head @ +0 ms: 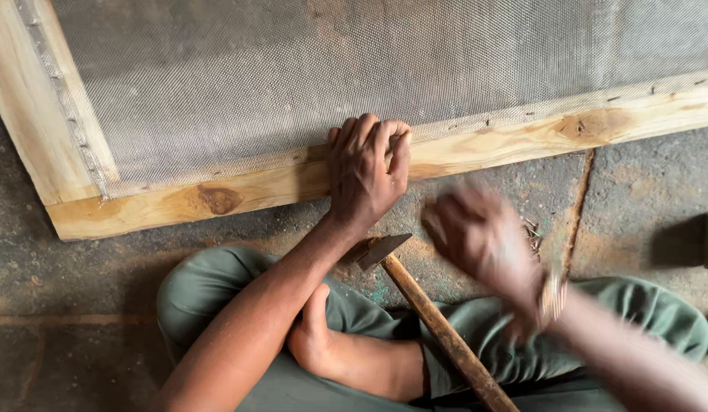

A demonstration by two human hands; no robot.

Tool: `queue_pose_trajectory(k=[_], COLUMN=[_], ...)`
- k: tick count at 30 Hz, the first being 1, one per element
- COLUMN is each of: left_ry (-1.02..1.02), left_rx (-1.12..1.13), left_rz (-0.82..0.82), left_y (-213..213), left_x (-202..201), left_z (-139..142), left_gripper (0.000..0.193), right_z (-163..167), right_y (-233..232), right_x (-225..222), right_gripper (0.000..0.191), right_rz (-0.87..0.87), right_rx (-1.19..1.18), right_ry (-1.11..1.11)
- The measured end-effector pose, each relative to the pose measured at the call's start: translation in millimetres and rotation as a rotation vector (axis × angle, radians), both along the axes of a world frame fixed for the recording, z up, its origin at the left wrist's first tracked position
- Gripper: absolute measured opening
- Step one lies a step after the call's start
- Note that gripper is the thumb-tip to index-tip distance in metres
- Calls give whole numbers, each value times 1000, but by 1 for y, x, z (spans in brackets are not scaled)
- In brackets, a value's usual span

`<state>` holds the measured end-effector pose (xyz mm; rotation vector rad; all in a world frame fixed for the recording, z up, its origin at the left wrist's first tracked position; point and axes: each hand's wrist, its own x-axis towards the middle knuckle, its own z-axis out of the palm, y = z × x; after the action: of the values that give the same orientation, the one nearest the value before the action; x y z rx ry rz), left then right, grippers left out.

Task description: The person sits on a stone floor and uses a hammer to drive nails into a wooden frame, securing a metal mesh screen. The person repeatedly picks up nails, positions them along the frame edges, and hammers them in to attach the screen.

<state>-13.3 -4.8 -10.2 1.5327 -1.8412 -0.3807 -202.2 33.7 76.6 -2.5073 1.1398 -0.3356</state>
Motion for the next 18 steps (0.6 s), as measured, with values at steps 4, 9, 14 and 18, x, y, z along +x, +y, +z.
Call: queue_pose_trajectory(k=[4,9,14,18], left_ry=[-12,-2,30,4], left_rx=[-67,-86,-22,-18], left_rz=[-3,-21,-24,-24], left_y=[0,3,4,4], left_x=[1,3,5,5], left_z=[-3,-4,-3,0], left_gripper=[12,11,15,17], right_z=[23,37,75,71], right_y=[99,123,77,25], right_x=[0,-13,-33,-29], right_gripper=[45,37,49,51], right_rz=[-130,-696,-516,-496], right_rx=[693,1221,528,146], right_ry=[57,-249,-431,4])
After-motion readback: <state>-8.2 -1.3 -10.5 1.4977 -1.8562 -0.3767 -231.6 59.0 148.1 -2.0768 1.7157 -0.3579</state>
